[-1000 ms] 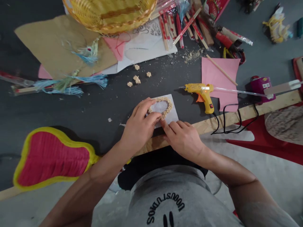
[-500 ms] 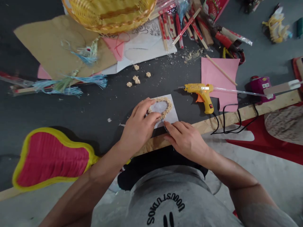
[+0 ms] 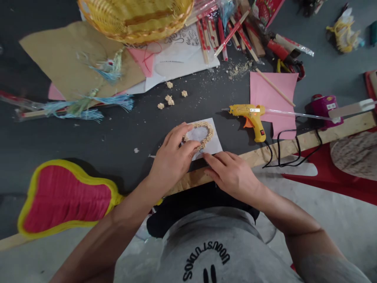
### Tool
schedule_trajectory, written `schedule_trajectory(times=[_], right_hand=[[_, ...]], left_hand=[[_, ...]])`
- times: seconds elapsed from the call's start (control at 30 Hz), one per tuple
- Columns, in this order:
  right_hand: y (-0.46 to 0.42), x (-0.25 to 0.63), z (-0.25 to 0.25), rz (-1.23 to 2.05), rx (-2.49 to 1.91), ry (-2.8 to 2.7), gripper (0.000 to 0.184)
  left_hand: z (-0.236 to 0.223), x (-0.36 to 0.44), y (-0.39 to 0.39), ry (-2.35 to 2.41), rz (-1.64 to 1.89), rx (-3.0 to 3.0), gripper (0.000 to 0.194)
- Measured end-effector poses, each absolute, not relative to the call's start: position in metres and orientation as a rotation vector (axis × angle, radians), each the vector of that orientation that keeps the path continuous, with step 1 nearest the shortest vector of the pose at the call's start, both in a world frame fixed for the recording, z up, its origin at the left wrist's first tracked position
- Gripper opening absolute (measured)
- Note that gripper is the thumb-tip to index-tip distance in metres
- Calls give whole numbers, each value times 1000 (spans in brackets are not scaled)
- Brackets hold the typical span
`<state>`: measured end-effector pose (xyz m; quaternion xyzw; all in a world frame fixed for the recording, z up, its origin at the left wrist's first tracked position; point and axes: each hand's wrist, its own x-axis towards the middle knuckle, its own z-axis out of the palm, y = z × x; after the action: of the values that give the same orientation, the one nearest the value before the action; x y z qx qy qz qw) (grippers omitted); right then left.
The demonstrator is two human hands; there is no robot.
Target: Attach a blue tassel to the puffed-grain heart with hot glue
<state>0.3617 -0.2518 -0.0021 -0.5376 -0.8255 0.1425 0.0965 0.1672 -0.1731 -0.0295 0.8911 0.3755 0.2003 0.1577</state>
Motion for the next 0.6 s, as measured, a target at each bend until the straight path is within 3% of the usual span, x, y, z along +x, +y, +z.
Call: schedule_trajectory(times=[0.2,0.6], right_hand=[[-249,369,1,526,-1571,-2378,38],[-253,364,1,404,-1612,-2472,36]], left_hand=[[-30,168,-173,1093,572,2539,16],[-28,168,-173,1057,586,2566,17]])
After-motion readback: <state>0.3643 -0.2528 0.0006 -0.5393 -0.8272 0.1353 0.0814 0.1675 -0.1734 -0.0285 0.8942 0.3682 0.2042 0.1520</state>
